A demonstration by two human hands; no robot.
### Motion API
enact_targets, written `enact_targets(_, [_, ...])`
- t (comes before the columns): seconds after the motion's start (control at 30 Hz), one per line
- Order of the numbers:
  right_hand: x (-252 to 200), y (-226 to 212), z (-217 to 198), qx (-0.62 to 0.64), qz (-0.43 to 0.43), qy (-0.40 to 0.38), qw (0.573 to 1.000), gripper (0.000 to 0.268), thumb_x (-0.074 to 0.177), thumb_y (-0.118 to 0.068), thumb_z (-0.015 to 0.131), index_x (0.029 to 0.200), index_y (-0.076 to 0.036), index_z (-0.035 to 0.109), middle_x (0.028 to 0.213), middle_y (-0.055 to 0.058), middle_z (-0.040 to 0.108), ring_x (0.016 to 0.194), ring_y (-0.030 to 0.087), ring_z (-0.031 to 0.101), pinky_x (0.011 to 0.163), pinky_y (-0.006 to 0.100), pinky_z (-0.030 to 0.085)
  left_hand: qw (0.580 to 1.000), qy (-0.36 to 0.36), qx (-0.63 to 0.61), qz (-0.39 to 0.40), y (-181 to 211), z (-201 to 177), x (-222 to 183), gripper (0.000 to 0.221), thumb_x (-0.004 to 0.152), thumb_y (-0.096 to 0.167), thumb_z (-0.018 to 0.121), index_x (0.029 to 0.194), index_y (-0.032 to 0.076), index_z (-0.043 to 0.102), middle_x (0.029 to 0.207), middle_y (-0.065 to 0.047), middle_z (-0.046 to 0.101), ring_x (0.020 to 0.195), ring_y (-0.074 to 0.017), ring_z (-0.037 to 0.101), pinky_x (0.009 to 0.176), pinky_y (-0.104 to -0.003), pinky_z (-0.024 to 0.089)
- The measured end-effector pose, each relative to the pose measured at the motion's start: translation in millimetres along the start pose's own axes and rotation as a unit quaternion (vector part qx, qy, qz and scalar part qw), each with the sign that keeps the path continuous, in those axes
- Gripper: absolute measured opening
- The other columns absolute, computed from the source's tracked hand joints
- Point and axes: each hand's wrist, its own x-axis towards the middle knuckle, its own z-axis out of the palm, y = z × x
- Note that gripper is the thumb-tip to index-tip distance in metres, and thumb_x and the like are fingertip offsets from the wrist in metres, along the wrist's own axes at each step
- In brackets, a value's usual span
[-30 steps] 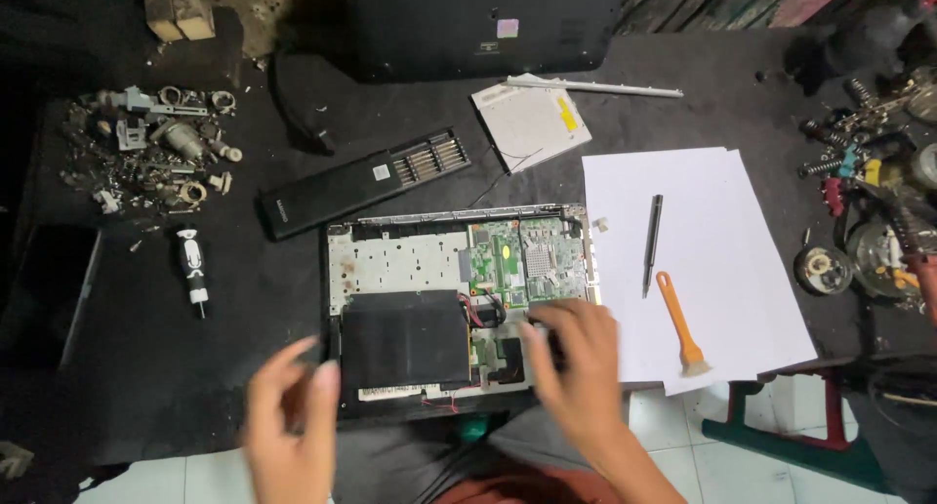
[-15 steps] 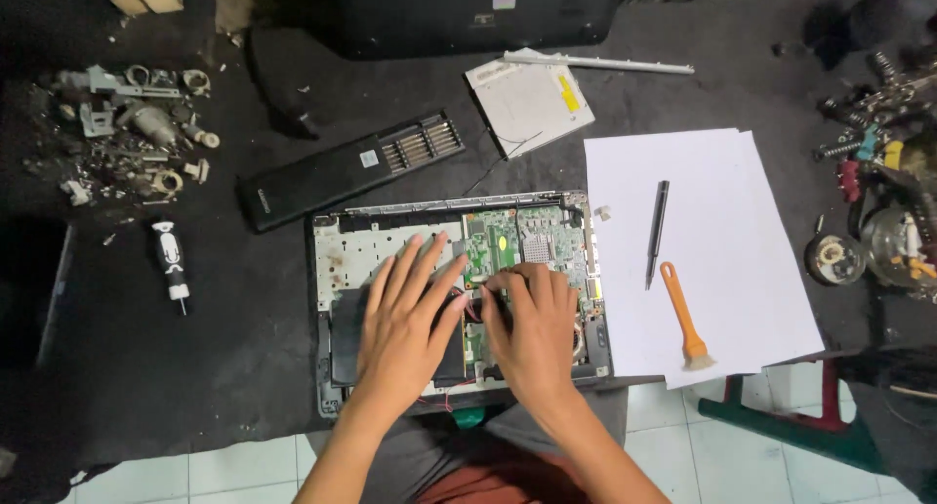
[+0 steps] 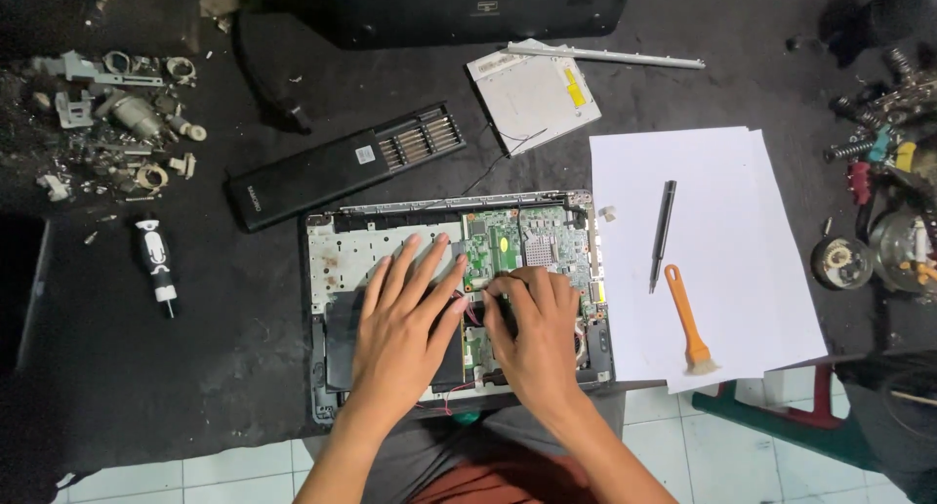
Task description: Disassembling a laptop to access and remove internal components like the battery and ribbon cables.
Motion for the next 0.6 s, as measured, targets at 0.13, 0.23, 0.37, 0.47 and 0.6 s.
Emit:
enact_targets(0.13, [-5.4,2.5,-1.5,0.044,0.01,0.004,0.999,0.005,0.101,-0.016,0.064,0.104,-0.012,0.061,0.102,0.004,0.057,0.093,0.023,0.05,0.083,0.035,0.034,1.0,-0.004,-0.004,-0.004,0.0,-0.1,-0.7,0.044,0.106,0.033,0.051,0.147,0.018,0.058,0.161,-0.006,0.045,0.152,-0.0313,0.033,0.124,-0.053,0.026])
enact_targets(0.23, [0.1,-2.3,-2.1,0.059,0.006,0.028,0.998,0.007,0.101,-0.019,0.066,0.098,-0.013,0.065,0.096,0.003,0.058,0.091,0.022,0.051,0.082,0.035,0.035,1.0,-0.004,-0.014,-0.01,1.1,-1.3,0.0,0.045,0.108,0.033,0.048,0.149,0.017,0.056,0.161,-0.005,0.044,0.153,-0.0306,0.031,0.124,-0.053,0.025])
enact_targets(0.37, [0.1,-5.0,-6.5,0.072,-0.002,0.044,0.996,0.011,0.1,-0.02,0.067,0.097,-0.01,0.066,0.096,0.006,0.06,0.092,0.024,0.051,0.082,0.034,0.038,0.992,-0.001,-0.123,-0.029,-2.6,-14.2,-4.2,0.045,0.106,0.03,0.051,0.149,0.015,0.055,0.162,-0.01,0.042,0.154,-0.031,0.033,0.128,-0.053,0.02])
enact_targets(0.47, [2.5,-8.1,-8.9,0.07,0.002,0.046,0.997,0.014,0.099,-0.024,0.069,0.102,-0.01,0.067,0.101,0.003,0.063,0.096,0.023,0.054,0.085,0.034,0.038,0.98,0.006,-0.187,-0.062,-12.1,-41.3,-5.8,0.032,0.103,0.021,0.056,0.13,0.006,0.066,0.149,-0.006,0.054,0.141,-0.0279,0.049,0.126,-0.049,0.027])
enact_targets(0.6, [-0.3,-11.9,-14.1,0.108,-0.025,0.132,0.985,0.011,0.101,-0.016,0.062,0.094,-0.008,0.064,0.09,0.006,0.065,0.088,0.023,0.058,0.085,0.035,0.037,0.994,-0.045,0.017,-0.096,-37.4,-56.5,-19.5,0.024,0.096,0.033,0.066,0.117,0.023,0.072,0.116,0.003,0.061,0.108,-0.0227,0.058,0.087,-0.042,0.04])
